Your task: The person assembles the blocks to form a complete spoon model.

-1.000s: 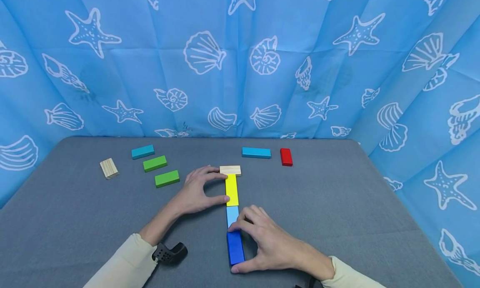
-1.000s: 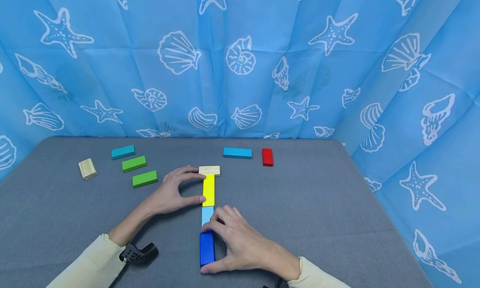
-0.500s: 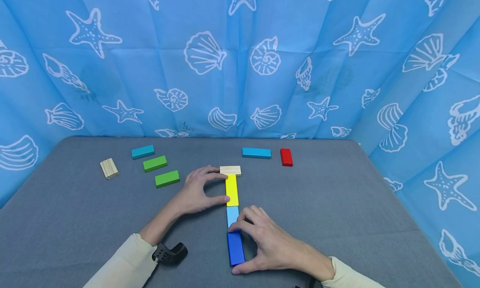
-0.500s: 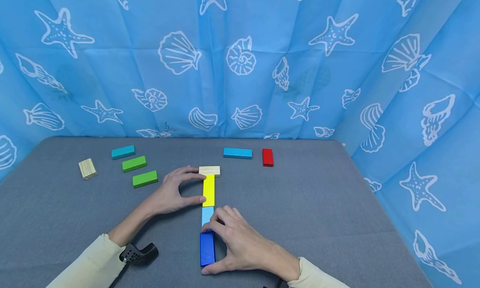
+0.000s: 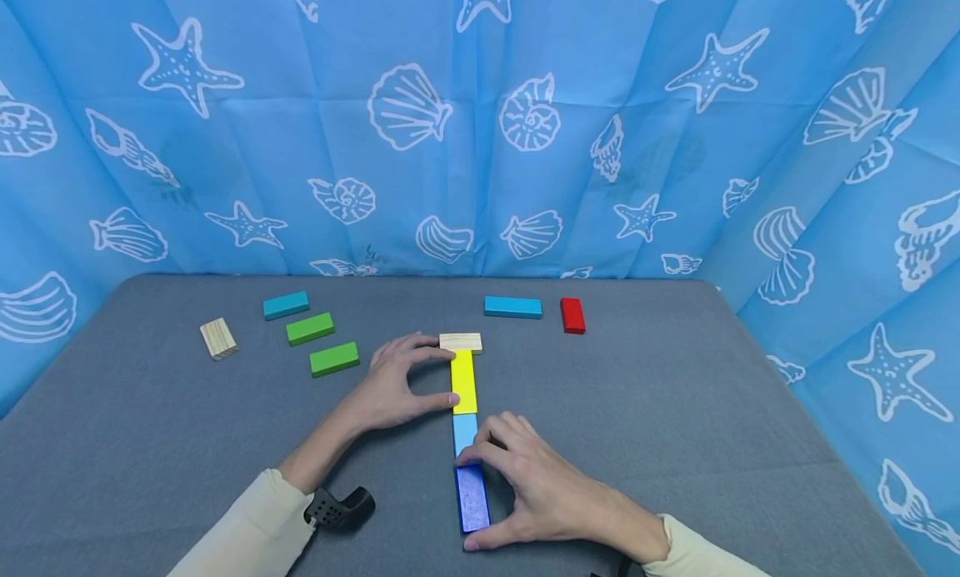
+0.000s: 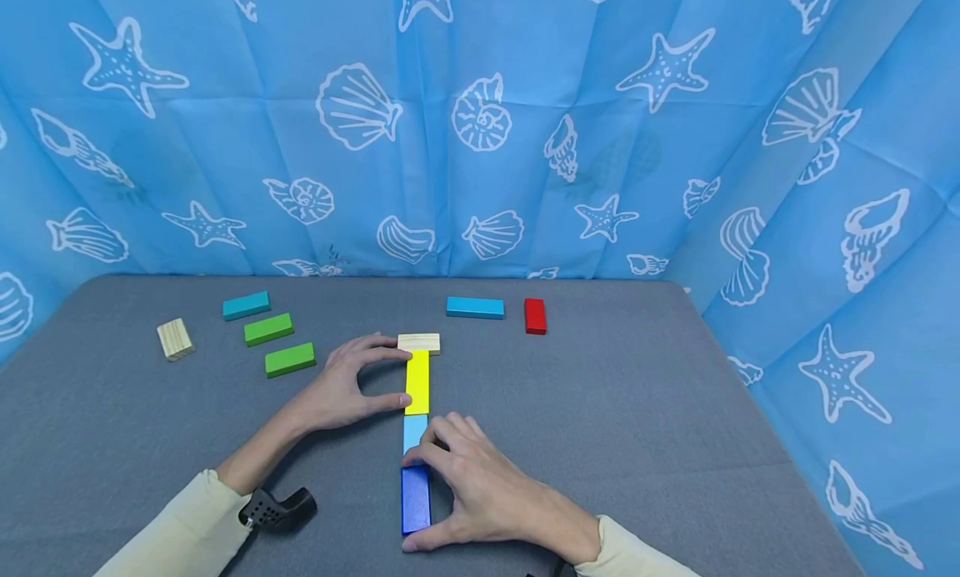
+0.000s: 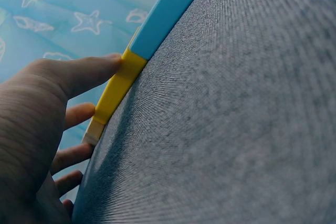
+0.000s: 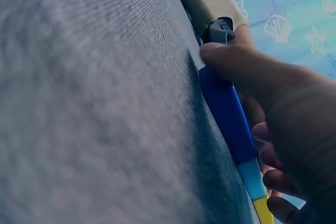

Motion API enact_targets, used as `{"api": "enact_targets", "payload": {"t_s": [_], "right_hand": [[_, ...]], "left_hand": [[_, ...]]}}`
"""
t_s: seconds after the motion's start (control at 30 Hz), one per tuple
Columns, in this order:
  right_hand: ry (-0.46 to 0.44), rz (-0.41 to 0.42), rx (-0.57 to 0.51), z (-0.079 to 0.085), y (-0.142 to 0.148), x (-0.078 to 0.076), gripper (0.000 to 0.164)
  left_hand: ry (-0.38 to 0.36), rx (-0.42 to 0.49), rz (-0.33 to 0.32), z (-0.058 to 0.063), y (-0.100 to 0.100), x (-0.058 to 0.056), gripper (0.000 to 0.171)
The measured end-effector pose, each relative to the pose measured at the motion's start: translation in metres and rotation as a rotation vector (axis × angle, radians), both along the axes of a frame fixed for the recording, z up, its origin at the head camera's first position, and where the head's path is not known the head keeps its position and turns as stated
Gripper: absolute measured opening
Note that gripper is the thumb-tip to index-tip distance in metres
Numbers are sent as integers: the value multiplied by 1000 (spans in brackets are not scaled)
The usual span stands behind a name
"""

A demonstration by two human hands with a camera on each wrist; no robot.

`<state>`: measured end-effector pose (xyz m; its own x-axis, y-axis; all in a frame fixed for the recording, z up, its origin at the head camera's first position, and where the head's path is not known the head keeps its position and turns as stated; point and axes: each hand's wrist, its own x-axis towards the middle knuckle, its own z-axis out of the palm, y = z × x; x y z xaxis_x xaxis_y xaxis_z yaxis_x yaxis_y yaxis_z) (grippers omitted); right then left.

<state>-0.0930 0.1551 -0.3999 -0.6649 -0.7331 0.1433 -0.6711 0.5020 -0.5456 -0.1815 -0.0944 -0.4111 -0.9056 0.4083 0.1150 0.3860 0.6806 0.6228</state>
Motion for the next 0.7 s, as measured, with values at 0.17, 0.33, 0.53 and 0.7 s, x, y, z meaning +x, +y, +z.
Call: {"api": "enact_targets", "payload": {"t_s": [0.17, 0.33, 0.53, 0.7], "right_hand": [[9, -8, -44, 2, 2, -3, 60], [14, -43, -49, 7, 6, -8, 63], [9, -102, -73, 15, 10, -19, 61], [12, -165, -121, 20, 16, -35, 57]], "left_hand": [[-4, 7, -1, 0, 0, 0, 61], [-11, 3, 1, 0, 0, 0, 61], [-8, 3, -2, -1, 0, -1, 61], [-8, 0, -3, -1, 0, -1, 62]]}}
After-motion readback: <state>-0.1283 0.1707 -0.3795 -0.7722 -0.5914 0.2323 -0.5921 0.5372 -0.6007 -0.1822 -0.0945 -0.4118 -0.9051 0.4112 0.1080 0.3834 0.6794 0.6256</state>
